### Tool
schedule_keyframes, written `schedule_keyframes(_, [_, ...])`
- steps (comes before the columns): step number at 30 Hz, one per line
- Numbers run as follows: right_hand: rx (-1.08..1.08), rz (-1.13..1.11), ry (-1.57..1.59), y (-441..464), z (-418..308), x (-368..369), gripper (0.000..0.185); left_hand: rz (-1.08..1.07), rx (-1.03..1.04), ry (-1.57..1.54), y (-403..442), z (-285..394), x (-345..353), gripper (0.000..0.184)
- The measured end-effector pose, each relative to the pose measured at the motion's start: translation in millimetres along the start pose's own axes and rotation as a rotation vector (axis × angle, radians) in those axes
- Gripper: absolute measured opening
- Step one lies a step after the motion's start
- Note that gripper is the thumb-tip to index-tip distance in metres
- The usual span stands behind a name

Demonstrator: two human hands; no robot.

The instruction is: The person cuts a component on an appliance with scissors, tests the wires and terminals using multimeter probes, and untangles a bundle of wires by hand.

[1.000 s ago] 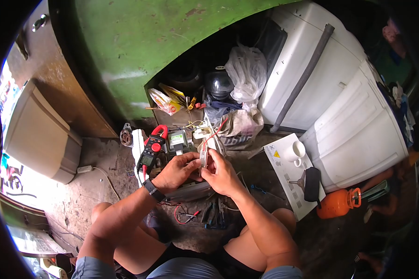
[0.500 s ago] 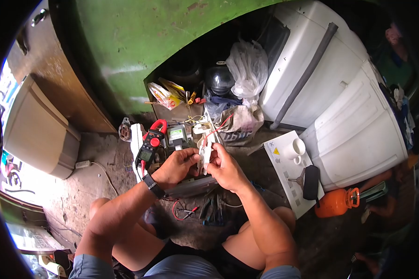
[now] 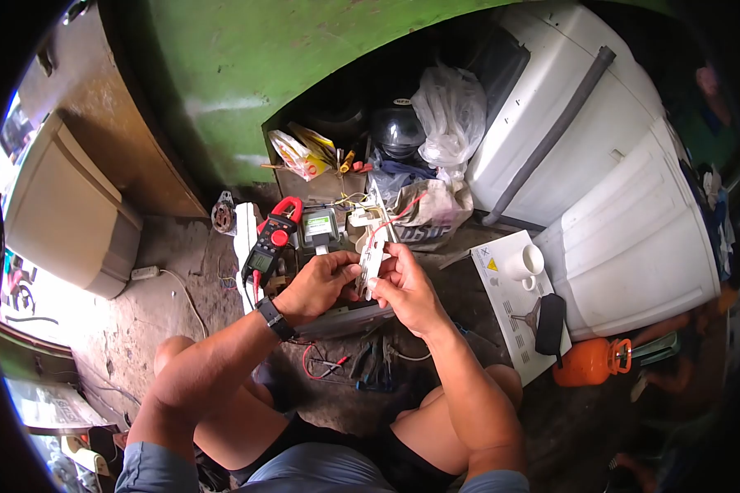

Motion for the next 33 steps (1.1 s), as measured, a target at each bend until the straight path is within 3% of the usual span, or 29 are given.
schedule_keyframes(13, [0.047, 0.016, 0.115, -0.3, -1.2, -3.3, 0.054, -0.064, -0.021, -0.071, 4.0, -3.9, 1.7, 0.021])
schedule_keyframes(33, [0.035, 0.075, 0.069, 1.2, 0.8, -5.3, 0.052, -0.126, 0.046, 0.020, -1.8, 2.2, 3.1, 0.027])
Point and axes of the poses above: each hand's wrist, its own y-axis towards the middle knuckle, its own x-axis out of the palm, z = x × y, the point moved 6 cm from there along y, towards the middle knuckle, and after that the axes turned 11 degrees about z, right-handed, at the moved point
